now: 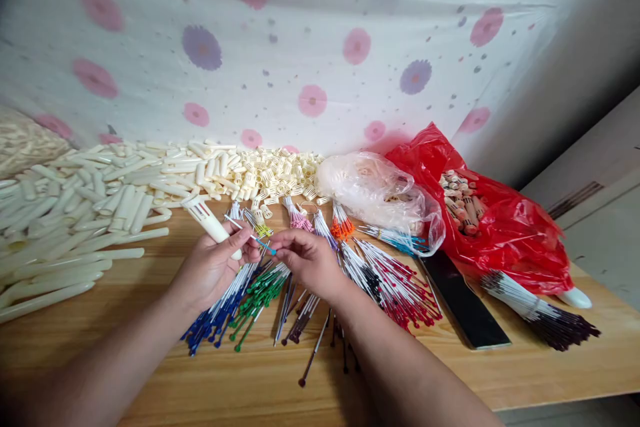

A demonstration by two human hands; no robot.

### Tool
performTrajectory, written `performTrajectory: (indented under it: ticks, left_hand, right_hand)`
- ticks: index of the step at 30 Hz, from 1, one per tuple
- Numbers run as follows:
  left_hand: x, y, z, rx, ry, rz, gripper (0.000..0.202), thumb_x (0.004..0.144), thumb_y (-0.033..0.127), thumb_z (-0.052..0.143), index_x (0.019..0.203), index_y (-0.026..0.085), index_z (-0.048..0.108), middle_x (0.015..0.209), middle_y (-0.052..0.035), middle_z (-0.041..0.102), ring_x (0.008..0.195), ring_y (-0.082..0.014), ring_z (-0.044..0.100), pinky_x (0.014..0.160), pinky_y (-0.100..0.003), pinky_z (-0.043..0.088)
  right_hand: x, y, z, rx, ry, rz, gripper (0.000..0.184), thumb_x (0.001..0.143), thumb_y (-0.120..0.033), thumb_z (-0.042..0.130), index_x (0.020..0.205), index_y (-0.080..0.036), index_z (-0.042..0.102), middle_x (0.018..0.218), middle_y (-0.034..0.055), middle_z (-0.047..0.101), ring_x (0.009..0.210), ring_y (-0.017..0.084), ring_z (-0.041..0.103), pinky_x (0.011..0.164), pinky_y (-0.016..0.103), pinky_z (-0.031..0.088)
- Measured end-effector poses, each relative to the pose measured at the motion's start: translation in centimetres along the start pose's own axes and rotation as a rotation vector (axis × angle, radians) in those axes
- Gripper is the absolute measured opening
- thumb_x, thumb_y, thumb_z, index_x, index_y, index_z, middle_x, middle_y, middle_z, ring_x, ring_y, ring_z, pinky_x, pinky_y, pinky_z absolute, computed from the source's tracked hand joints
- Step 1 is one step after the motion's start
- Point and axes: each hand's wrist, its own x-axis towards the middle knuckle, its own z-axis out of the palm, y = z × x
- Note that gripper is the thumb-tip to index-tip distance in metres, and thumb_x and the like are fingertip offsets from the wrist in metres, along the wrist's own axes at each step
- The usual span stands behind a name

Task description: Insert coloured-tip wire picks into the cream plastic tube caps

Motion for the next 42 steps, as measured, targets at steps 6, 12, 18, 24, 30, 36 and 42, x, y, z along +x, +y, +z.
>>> performTrajectory:
  ticks: [6,12,18,24,30,36,42]
  left_hand:
    - [0.1,-0.2,-0.3,-0.077,-0.074,-0.062,0.022,0.069,0.025,0.076,0.076,0.015,0.058,0.063,0.0008,0.064,0.056,-0.0101,0.06,0.057,-0.021,0.051]
    - [0.1,-0.8,-0.6,-0.005,-0.129,-0.074,0.023,0.071,0.031,0.074,0.076,0.015,0.058,0.062,0.0017,0.062,0.054,-0.0097,0.057,0.054,-0.021,0.047]
    - [0.7,-1.2,-1.5,0.55,-0.173,0.206,0.027,0.078,0.038,0.066,0.067,0.014,0.059,0.057,0.0036,0.05,0.053,-0.0098,0.044,0.051,-0.022,0.033]
    - [1.1,-0.6,-1.8,0.816,-0.261,0.539,0.01,0.079,0.02,0.062,0.07,0.016,0.061,0.071,-0.0004,0.054,0.069,-0.0151,0.053,0.067,-0.027,0.039]
    - [1.3,-0.6,-1.7,0.87,-0.275,0.554,0.013,0.081,0.017,0.059,0.068,0.016,0.06,0.071,-0.0008,0.053,0.069,-0.0153,0.052,0.066,-0.028,0.038]
    - [1.3,-0.9,-1.9,0.895,-0.308,0.61,0.009,0.081,0.016,0.059,0.072,0.016,0.061,0.073,-0.0007,0.053,0.071,-0.0152,0.051,0.066,-0.028,0.038]
    - [1.4,-1.1,-2.0,0.939,-0.312,0.615,0.01,0.083,0.019,0.059,0.073,0.017,0.061,0.073,-0.0004,0.052,0.071,-0.0151,0.051,0.066,-0.028,0.038]
  right_hand:
    - [-0.7,-1.0,0.8,-0.352,0.02,-0.26,0.016,0.079,-0.021,0.067,0.094,-0.023,0.069,0.087,0.0032,0.074,0.077,0.015,0.068,0.072,0.031,0.056]
    - [-0.7,-2.3,0.9,-0.591,0.085,-0.541,0.013,0.081,-0.017,0.065,0.092,-0.023,0.068,0.09,0.0062,0.073,0.085,0.017,0.068,0.075,0.033,0.056]
    - [-1.9,-6.1,0.6,-0.485,0.467,-0.656,0.016,0.084,-0.011,0.057,0.093,-0.025,0.06,0.09,0.0035,0.071,0.085,0.017,0.068,0.072,0.034,0.057]
    - [-4.2,-10.0,1.1,-0.564,0.406,-0.766,0.017,0.078,-0.006,0.06,0.089,-0.02,0.062,0.078,0.0038,0.07,0.074,0.019,0.069,0.061,0.032,0.058]
    - [-4.4,-11.4,1.9,-0.801,0.156,-0.726,0.02,0.075,0.0,0.06,0.087,-0.016,0.06,0.074,0.0049,0.069,0.069,0.012,0.067,0.059,0.022,0.056]
    - [-3.9,-10.2,2.5,-0.948,0.142,-0.733,0.013,0.077,-0.005,0.06,0.084,-0.015,0.058,0.077,0.0075,0.071,0.069,0.012,0.067,0.063,0.022,0.055]
    - [-3.5,-8.7,2.7,-0.975,0.148,-0.747,0.013,0.079,-0.007,0.061,0.087,-0.016,0.058,0.081,0.006,0.071,0.073,0.012,0.066,0.066,0.023,0.054]
